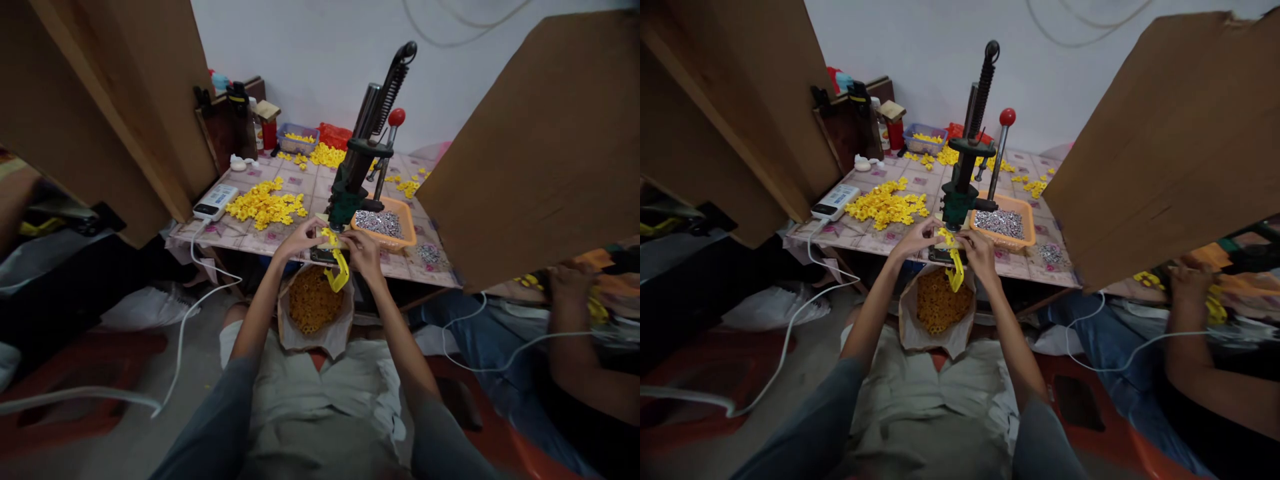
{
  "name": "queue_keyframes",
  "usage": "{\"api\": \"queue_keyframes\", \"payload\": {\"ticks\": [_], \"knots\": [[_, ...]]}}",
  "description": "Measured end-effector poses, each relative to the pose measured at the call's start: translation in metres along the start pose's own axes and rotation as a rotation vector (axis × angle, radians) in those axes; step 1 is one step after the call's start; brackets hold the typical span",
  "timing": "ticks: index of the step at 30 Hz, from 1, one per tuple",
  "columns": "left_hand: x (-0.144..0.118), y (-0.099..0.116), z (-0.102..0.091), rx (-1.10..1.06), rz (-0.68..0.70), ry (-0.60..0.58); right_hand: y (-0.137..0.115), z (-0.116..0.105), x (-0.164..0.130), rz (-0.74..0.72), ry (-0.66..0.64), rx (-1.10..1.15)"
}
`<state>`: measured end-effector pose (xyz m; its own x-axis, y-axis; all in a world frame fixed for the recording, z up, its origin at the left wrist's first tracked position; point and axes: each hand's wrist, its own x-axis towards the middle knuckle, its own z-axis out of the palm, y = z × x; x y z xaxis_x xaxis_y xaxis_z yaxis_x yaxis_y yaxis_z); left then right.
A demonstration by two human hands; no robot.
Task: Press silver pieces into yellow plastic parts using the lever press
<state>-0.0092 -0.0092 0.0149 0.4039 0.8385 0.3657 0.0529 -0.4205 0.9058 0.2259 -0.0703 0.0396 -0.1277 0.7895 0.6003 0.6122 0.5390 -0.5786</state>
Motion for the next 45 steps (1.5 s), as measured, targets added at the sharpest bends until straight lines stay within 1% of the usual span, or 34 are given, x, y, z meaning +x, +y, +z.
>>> {"api": "queue_keyframes", "payload": {"ticks": [3, 5, 9, 11, 12, 15, 17, 19, 20, 21, 22, 23, 24, 25, 26, 27, 28, 29, 30, 31, 32, 33, 34, 35, 36, 38, 39, 40, 41, 42, 43, 45], "knots": [[-0.001, -0.001, -0.001, -0.003, 0.001, -0.047, -0.003, -0.004, 0.000, -0.055, -0.035, -0.020], [-0.002, -0.001, -0.002, -0.009, 0.010, -0.066, -0.004, -0.003, -0.002, -0.086, -0.055, -0.030], [-0.002, -0.002, -0.002, -0.020, 0.005, -0.079, -0.006, 0.006, -0.005, -0.089, 0.011, -0.036], [-0.001, -0.003, -0.003, -0.019, 0.005, -0.086, -0.007, 0.008, -0.002, -0.149, 0.007, -0.063], [-0.001, -0.004, -0.003, -0.014, 0.009, -0.089, -0.007, 0.008, 0.001, -0.200, -0.023, -0.089], [0.000, -0.006, -0.002, -0.002, 0.027, -0.083, -0.008, 0.002, 0.007, -0.358, -0.171, -0.229], [0.001, -0.006, -0.001, -0.006, 0.031, -0.077, -0.010, -0.004, 0.006, -0.439, -0.265, -0.342], [0.002, -0.003, 0.000, -0.007, 0.026, -0.070, -0.011, -0.011, 0.002, -0.512, -0.310, -0.399], [0.002, -0.002, 0.000, -0.001, 0.019, -0.063, -0.012, -0.015, 0.002, -0.541, -0.292, -0.400], [0.003, 0.000, 0.001, 0.007, 0.010, -0.049, -0.013, -0.020, 0.004, -0.552, -0.225, -0.390], [0.003, 0.001, 0.001, 0.014, 0.001, -0.031, -0.013, -0.025, 0.011, -0.531, -0.102, -0.374], [0.003, 0.002, 0.002, 0.019, -0.008, -0.013, -0.012, -0.032, 0.024, -0.477, 0.067, -0.355], [0.003, 0.003, 0.002, 0.022, -0.015, 0.003, -0.011, -0.039, 0.043, -0.392, 0.262, -0.333], [0.004, 0.004, 0.003, 0.022, -0.021, 0.016, -0.009, -0.046, 0.068, -0.290, 0.447, -0.301], [0.004, 0.004, 0.003, 0.022, -0.025, 0.026, -0.005, -0.052, 0.098, -0.174, 0.597, -0.256], [0.004, 0.004, 0.004, 0.027, -0.029, 0.031, -0.001, -0.058, 0.133, -0.079, 0.682, -0.194], [0.003, 0.004, 0.004, 0.033, -0.033, 0.034, 0.003, -0.063, 0.168, 0.013, 0.666, -0.107], [0.003, 0.004, 0.004, 0.041, -0.038, 0.035, 0.007, -0.066, 0.201, 0.090, 0.586, -0.003], [0.003, 0.003, 0.005, 0.050, -0.044, 0.032, 0.010, -0.068, 0.229, 0.124, 0.444, 0.089], [0.002, 0.002, 0.005, 0.056, -0.047, 0.030, 0.012, -0.068, 0.251, 0.158, 0.335, 0.176], [0.002, 0.000, 0.006, 0.056, -0.043, 0.039, 0.012, -0.068, 0.264, 0.204, 0.267, 0.263], [0.002, -0.002, 0.006, 0.054, -0.030, 0.073, 0.008, -0.066, 0.266, 0.244, 0.236, 0.339], [0.003, -0.005, 0.006, 0.056, -0.011, 0.135, 0.001, -0.064, 0.259, 0.275, 0.246, 0.406], [0.005, -0.007, 0.006, 0.073, 0.007, 0.225, -0.009, -0.063, 0.243, 0.282, 0.280, 0.461], [0.007, -0.010, 0.005, 0.110, 0.019, 0.330, -0.020, -0.061, 0.219, 0.256, 0.324, 0.497], [0.016, -0.014, 0.003, 0.258, 0.006, 0.514, -0.041, -0.059, 0.161, 0.115, 0.420, 0.521], [0.022, -0.016, 0.001, 0.362, -0.011, 0.564, -0.049, -0.059, 0.133, 0.058, 0.506, 0.510], [0.029, -0.017, -0.001, 0.471, -0.028, 0.584, -0.053, -0.058, 0.111, 0.012, 0.518, 0.495], [0.037, -0.017, -0.002, 0.574, -0.042, 0.583, -0.053, -0.058, 0.096, -0.021, 0.515, 0.470], [0.045, -0.017, -0.003, 0.660, -0.052, 0.568, -0.049, -0.059, 0.088, -0.038, 0.494, 0.437], [0.052, -0.017, -0.004, 0.726, -0.059, 0.550, -0.042, -0.060, 0.086, -0.041, 0.449, 0.394], [0.067, -0.018, -0.004, 0.792, -0.073, 0.525, -0.019, -0.064, 0.094, -0.008, 0.345, 0.279]]}}
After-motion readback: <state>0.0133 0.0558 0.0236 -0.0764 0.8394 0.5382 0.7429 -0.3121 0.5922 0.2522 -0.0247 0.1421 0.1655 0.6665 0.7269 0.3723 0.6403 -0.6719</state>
